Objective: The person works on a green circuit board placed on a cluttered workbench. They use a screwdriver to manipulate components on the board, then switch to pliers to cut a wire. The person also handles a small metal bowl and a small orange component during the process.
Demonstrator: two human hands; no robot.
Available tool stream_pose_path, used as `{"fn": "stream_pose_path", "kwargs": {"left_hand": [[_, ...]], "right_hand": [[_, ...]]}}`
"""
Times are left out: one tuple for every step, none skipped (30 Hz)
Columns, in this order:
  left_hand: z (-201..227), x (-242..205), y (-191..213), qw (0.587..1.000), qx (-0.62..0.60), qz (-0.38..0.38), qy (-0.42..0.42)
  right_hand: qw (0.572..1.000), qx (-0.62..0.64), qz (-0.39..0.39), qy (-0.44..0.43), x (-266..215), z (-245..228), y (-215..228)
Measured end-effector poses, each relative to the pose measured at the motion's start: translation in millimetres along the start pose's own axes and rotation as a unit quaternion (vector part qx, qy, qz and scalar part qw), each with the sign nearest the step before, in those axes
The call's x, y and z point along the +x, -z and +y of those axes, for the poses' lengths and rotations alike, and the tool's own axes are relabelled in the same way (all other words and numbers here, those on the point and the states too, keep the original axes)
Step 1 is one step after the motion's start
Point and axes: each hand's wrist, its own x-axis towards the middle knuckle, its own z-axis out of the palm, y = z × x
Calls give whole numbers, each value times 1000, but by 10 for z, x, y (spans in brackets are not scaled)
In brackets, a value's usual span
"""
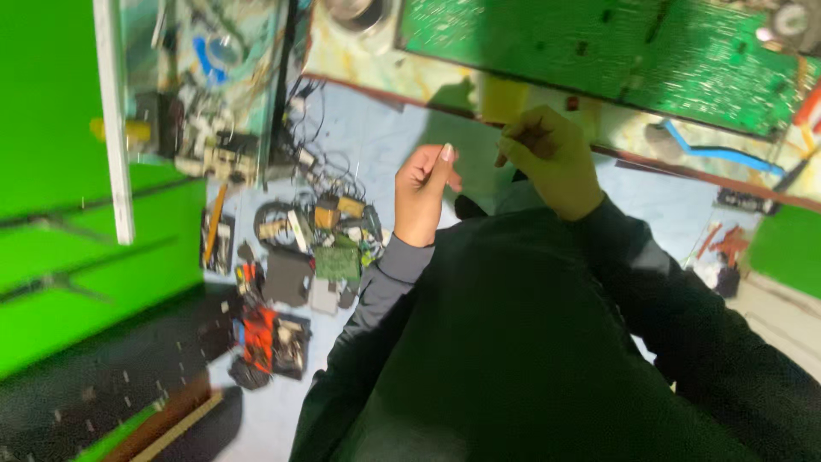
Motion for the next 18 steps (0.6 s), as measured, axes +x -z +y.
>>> {"fn": "stream_pose_path", "kwargs": {"left_hand": [[-23, 74, -74, 1000, 6, -27, -1], [-53, 109, -156, 999, 5, -49, 5], [-90, 137, -264, 997, 3, -71, 12], [-121, 210, -387, 995, 1, -95, 12], [-143, 255, -502, 992, 13, -127, 16], [-168, 284, -626, 987, 23, -157, 19], [-194, 330, -749, 982, 33, -187, 22], [-231, 373, -872, 977, 51, -205, 27], [-270, 441, -1006, 972, 70, -223, 31], [-296, 465, -1120, 967, 88, -237, 35], [-300, 454, -1212, 962, 75, -260, 42], [-294, 478, -1328, 956, 60, -282, 44], [-283, 506, -1444, 950, 45, -304, 46], [-283, 519, -1562, 949, 38, -306, 62], [-287, 537, -1668, 948, 32, -307, 79], [-295, 547, -1752, 948, 27, -304, 94], [-304, 553, -1819, 945, 21, -312, 93], [-314, 568, -1883, 944, 15, -319, 88]], "right_hand": [[1000, 3, 16, 8, -33, -27, 50], [999, 10, 36, 11, -134, -43, 88], [998, -13, 64, 3, -239, -68, 147], [995, -38, 91, -1, -295, -98, 230], [991, -63, 118, -5, -355, -125, 309], [988, -48, 147, 0, -410, -155, 388], [984, -33, 174, 6, -462, -176, 462], [980, -15, 201, 7, -550, -185, 532], [975, -13, 220, 25, -618, -193, 624], [971, -11, 236, 41, -673, -197, 721], [966, -10, 253, 58, -740, -201, 796], [962, 4, 264, 67, -782, -215, 881], [958, 18, 276, 76, -815, -227, 948], [955, 32, 283, 83, -850, -244, 1020], [952, 25, 296, 79, -880, -261, 1090], [950, 19, 304, 73, -898, -275, 1152], [948, 13, 312, 67, -916, -291, 1208], [948, 18, 312, 67, -921, -310, 1266]]}}
